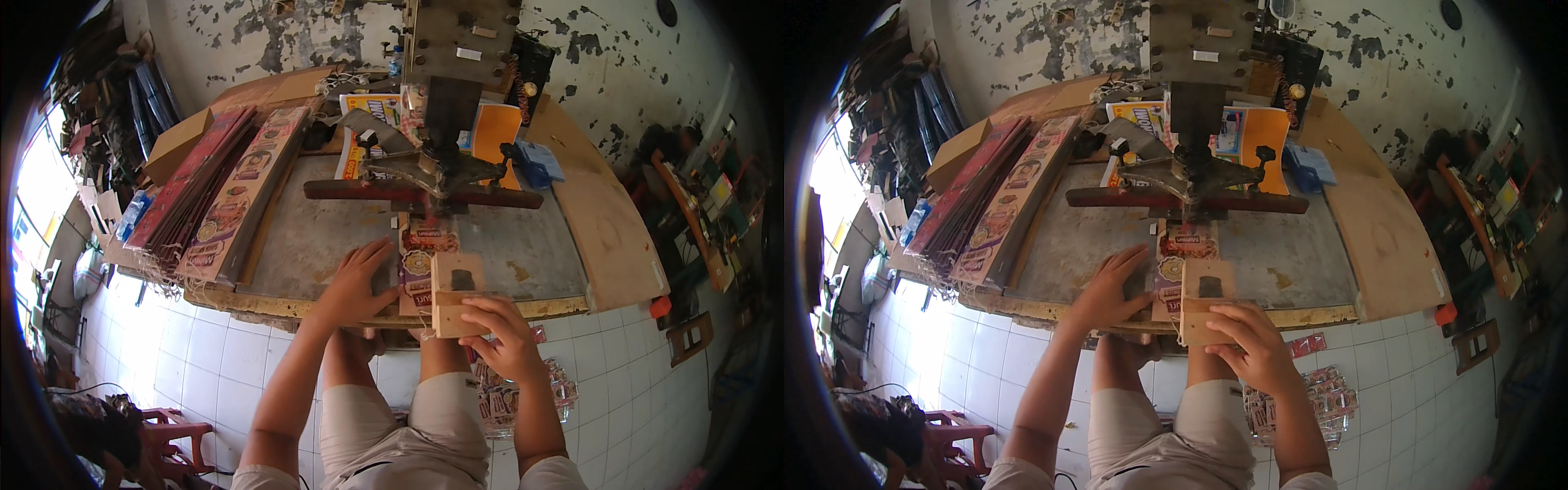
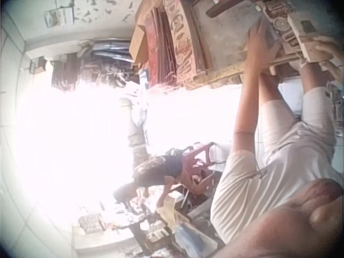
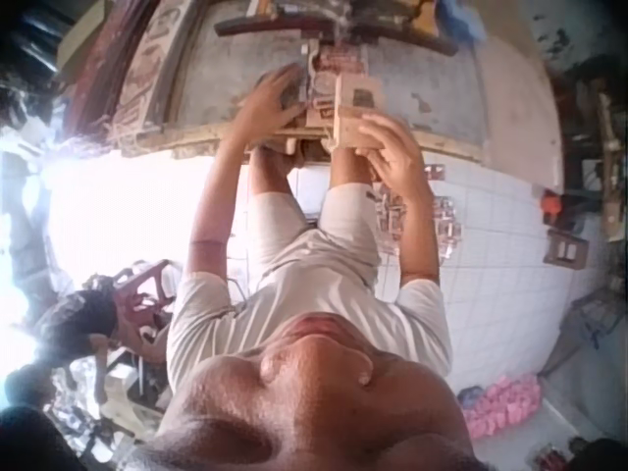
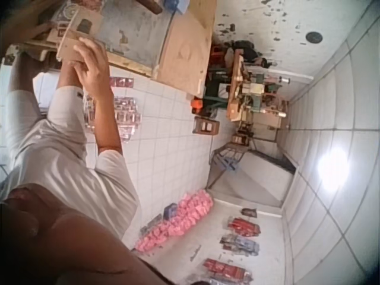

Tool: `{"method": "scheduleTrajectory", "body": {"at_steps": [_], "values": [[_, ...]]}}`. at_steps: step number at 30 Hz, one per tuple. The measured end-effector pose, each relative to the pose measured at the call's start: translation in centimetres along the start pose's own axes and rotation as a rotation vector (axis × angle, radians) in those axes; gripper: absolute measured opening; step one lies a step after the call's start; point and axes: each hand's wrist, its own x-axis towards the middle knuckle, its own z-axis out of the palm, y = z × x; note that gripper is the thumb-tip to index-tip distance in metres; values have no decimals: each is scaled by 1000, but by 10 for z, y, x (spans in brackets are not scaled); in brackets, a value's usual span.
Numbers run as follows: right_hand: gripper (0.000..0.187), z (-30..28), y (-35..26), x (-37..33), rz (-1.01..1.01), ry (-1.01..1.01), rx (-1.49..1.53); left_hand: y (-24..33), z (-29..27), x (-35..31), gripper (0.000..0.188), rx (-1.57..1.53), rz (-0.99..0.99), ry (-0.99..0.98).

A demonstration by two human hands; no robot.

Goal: The person performs screen printing on a long strip of packaging by aligning it on a flat board, lowering a mechanical frame, and manually sliding a squeegee over the screen.

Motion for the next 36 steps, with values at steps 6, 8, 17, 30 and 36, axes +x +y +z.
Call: {"method": "scheduleTrajectory", "body": {"at_steps": [6,8,17,30,36], "values": [[51,-11,-20,-18,29,-24,40,-20,-1,27,91,150,167,-143],[50,-12,-21,-21,39,-34,41,-18,-1,26,90,228,171,-116],[49,-1,-12,-3,53,-50,99,-25,4,24,88,318,201,-61],[39,38,72,68,141,-62,82,-21,2,24,90,264,144,-92],[41,55,96,87,130,-48,25,-18,-2,25,90,272,135,-105]]}}
